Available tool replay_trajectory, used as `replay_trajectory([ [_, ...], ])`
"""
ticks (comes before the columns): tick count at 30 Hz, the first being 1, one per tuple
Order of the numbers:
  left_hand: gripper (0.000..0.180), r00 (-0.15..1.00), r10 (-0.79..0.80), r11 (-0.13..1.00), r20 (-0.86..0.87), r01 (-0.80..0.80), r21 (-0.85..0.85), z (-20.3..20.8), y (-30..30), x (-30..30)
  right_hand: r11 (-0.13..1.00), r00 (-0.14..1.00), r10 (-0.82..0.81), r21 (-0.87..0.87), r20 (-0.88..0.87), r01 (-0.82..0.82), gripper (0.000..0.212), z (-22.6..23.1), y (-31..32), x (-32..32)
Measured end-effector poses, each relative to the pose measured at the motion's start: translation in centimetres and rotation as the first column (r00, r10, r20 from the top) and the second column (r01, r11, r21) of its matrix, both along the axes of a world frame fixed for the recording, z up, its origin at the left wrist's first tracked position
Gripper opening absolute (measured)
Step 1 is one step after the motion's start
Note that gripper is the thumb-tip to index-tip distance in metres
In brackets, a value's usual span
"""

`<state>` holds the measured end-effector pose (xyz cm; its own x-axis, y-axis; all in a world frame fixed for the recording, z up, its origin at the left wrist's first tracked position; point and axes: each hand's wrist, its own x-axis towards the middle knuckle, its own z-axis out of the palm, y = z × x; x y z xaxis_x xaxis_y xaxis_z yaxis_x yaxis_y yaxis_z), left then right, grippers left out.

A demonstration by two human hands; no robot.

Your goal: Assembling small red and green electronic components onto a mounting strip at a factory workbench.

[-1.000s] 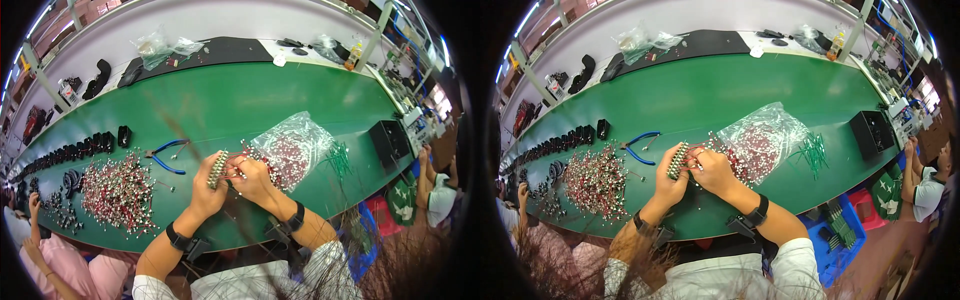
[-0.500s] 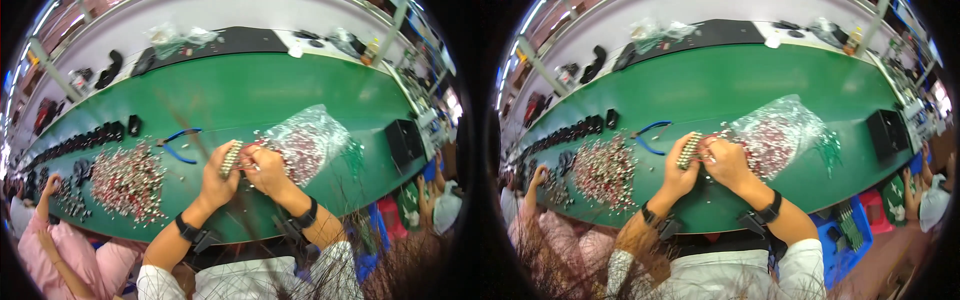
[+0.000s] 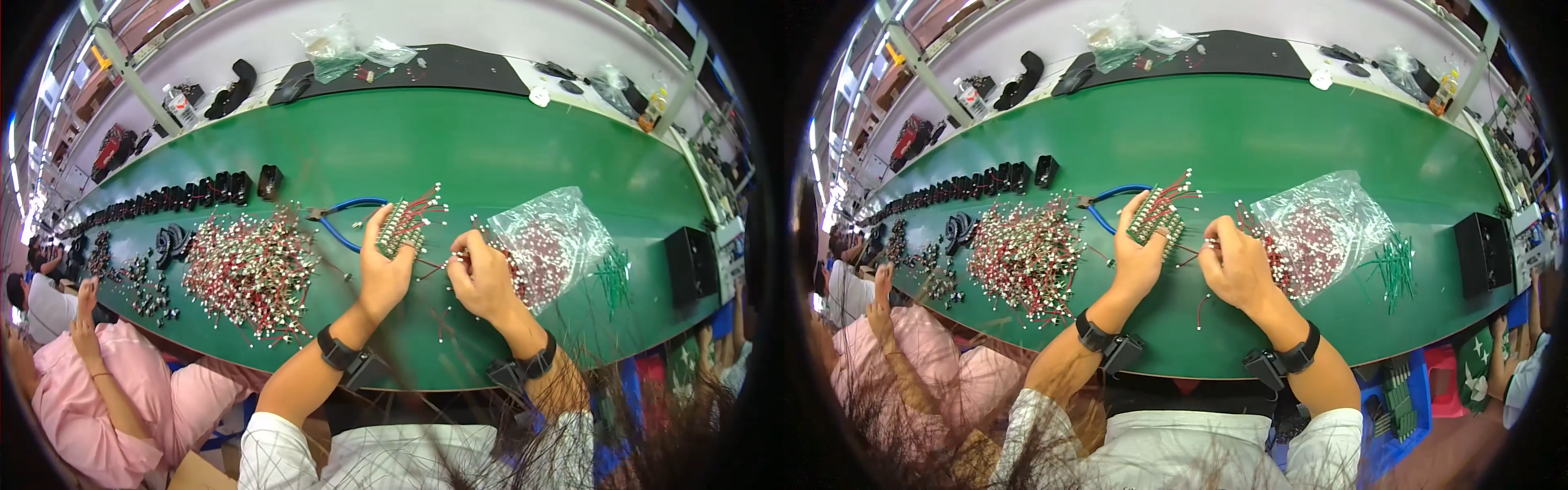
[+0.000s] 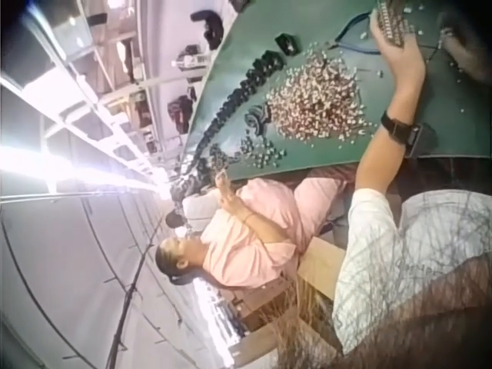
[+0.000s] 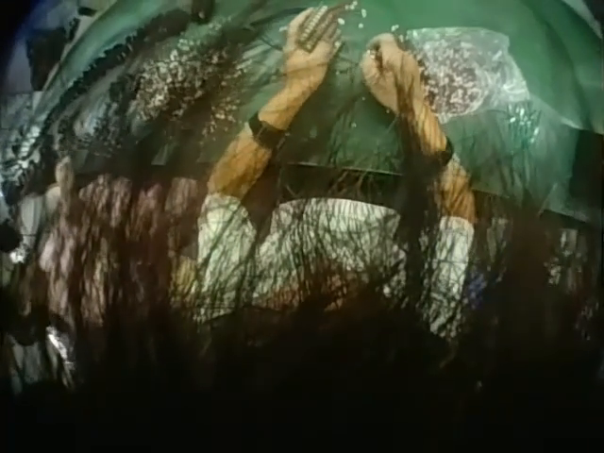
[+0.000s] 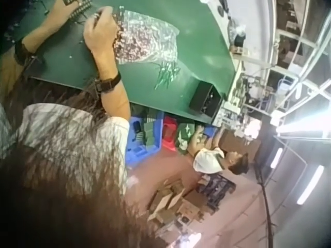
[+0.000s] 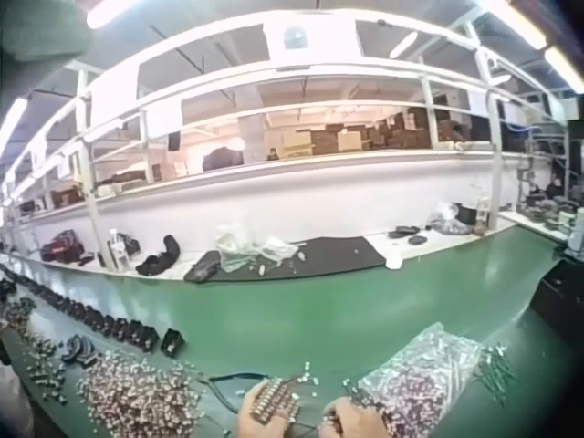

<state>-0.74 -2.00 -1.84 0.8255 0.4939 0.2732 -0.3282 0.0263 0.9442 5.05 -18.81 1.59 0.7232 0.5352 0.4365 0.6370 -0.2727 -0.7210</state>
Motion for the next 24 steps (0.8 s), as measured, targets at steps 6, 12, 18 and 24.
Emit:
replay_trajectory([
  [6, 0.045, 0.995, -0.094, 0.992, -0.035, 0.090, -0.092, 0.3, -0.3, -0.3, 0.993, 0.995, 0.102, 0.062, 0.002, -0.102, 0.010, 0.0, 0.3, -0.1],
  [12, 0.046, 0.991, -0.124, 0.992, -0.040, 0.124, -0.019, 0.3, -0.5, 0.0, 0.984, 0.986, 0.165, 0.070, -0.032, -0.163, 0.011, 0.0, 0.1, -0.1],
  [18, 0.043, 1.000, -0.027, 0.992, -0.012, 0.028, 0.127, -0.2, -0.7, 0.0, 0.985, 0.987, 0.146, 0.086, 0.064, -0.151, 0.014, -0.2, 0.7, 0.2],
  [24, 0.047, 0.998, -0.049, 0.986, -0.032, 0.053, 0.156, 0.2, -2.1, 0.1, 0.998, 0.997, 0.060, -0.006, 0.058, -0.059, 0.008, -0.3, -0.4, -0.3],
])
